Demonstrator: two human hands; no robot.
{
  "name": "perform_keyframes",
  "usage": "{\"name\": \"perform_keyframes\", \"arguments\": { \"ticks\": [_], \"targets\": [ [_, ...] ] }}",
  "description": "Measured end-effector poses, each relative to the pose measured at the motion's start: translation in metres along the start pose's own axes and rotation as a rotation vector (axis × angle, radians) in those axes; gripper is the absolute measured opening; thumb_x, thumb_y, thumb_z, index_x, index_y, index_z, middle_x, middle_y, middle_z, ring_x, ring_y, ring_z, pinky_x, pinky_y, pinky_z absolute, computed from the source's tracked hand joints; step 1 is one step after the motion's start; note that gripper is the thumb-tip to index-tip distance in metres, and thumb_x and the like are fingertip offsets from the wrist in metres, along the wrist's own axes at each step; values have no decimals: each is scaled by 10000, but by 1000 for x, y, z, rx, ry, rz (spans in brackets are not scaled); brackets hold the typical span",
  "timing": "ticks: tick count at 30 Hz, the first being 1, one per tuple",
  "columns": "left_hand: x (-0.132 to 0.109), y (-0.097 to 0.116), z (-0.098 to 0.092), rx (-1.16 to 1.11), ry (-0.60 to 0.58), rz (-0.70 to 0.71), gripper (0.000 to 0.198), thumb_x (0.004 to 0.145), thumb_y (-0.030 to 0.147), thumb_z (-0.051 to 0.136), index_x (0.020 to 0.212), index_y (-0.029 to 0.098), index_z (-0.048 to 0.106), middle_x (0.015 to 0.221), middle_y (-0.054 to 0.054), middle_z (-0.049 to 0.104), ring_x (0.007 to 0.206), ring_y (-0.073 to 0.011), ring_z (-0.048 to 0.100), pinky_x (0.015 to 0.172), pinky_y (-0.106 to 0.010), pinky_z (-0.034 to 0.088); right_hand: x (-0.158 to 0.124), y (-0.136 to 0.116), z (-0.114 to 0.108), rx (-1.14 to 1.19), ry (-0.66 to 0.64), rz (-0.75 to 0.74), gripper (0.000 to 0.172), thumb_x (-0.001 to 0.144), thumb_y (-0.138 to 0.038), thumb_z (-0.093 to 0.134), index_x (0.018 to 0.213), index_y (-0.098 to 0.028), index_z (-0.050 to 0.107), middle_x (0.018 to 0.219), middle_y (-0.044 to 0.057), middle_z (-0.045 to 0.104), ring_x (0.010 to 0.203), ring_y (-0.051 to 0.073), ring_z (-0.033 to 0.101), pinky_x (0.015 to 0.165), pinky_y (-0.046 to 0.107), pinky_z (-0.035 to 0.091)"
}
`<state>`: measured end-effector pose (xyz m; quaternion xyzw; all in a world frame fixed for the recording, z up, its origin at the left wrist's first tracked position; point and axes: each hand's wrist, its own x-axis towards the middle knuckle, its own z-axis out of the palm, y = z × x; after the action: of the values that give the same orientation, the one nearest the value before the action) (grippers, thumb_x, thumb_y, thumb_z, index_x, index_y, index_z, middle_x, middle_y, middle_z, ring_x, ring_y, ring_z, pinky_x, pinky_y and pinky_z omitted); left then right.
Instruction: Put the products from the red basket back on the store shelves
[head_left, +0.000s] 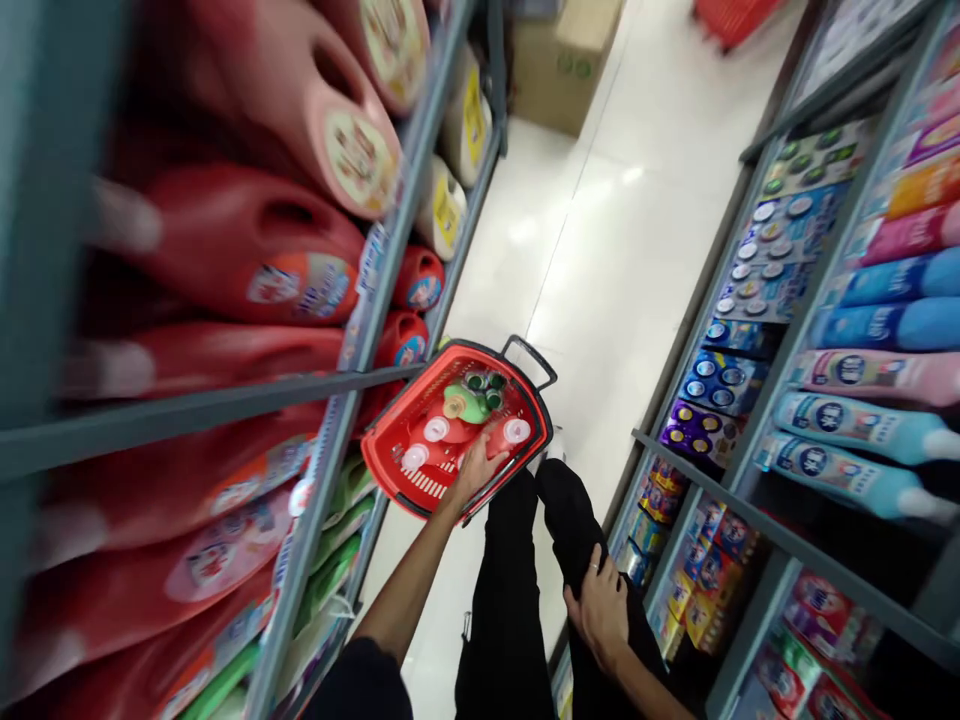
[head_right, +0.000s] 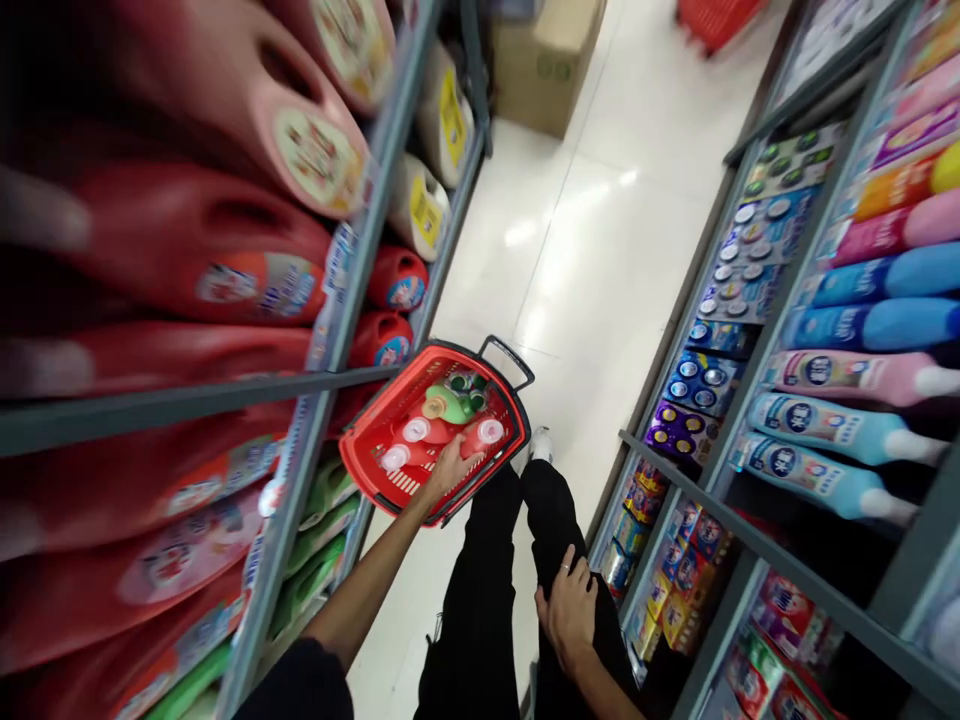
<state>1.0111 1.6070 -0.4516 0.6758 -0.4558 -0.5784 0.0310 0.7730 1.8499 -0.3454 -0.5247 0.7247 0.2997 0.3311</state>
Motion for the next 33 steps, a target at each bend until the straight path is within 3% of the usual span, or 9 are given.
{"name": "perform_keyframes", "arguments": {
  "ticks": [5,9,12,14,19,23,26,29,33],
  "targets": [
    [-124,114,-70,328,26,180,389,822,250,668,1190,137,613,1124,-159,698,1080,-345,653,952,-456,480,11,5,-70,534,-64,-224,613,934,-310,519,1469,-13,482,1500,316,470,1410,402,485,1165,557,390],
    [-234,215,-126,488,9,320,271,772,245,671,1029,162,688,875,-83,707,865,-294,678,811,-368,479,1,-7,-191,812,65,-623,904,835,-458,738,1588,-184,319,1628,185,361,1517,293,350,1245,450,311],
    [-319,288,-166,512,-18,374,209,762,336,731,875,168,678,722,-1,632,684,-193,613,668,-277,432,-40,-18,-300,1020,143,-945,1167,671,-497,892,1605,-180,268,1655,219,276,1545,349,262,1266,536,218],
    [-374,332,-189,431,-77,389,302,769,426,764,819,151,651,684,25,586,629,-147,559,595,-240,386,-80,-21,-362,1064,117,-1119,1101,643,-497,917,1551,-184,378,1601,198,389,1506,351,340,1259,544,231],
    [-483,413,-223,52,-144,398,417,753,470,814,893,112,652,730,12,630,623,-130,569,575,-219,423,-190,-19,-444,1199,-99,-1406,678,785,-495,823,1329,-164,591,1268,121,699,1121,281,680,1015,443,543],
    [-540,436,-238,51,98,559,394,818,481,768,953,121,682,824,-35,699,704,-171,635,644,-264,502,-247,-19,-468,1354,52,-1401,559,826,-537,768,1217,-159,637,1101,95,752,941,251,719,834,357,593],
    [-583,422,-235,84,652,701,369,867,461,728,1086,164,711,913,-44,726,799,-199,663,736,-304,540,-279,-24,-488,1351,149,-1334,476,843,-552,742,1087,-148,680,1023,100,766,849,239,722,751,330,596],
    [-623,388,-204,-16,1146,801,283,962,401,612,1151,220,718,1150,-83,722,1095,-257,664,1016,-400,508,-315,-35,-504,1267,280,-1238,451,824,-539,767,1039,-152,682,973,105,777,804,247,731,697,331,609],
    [-643,346,-144,-233,1023,833,748,885,505,706,1536,240,448,1618,-122,384,1521,-327,313,1273,-451,225,-375,-63,-498,1058,629,-1170,505,768,-517,824,1098,-156,696,926,112,783,740,267,732,659,362,615]
  ]
}}
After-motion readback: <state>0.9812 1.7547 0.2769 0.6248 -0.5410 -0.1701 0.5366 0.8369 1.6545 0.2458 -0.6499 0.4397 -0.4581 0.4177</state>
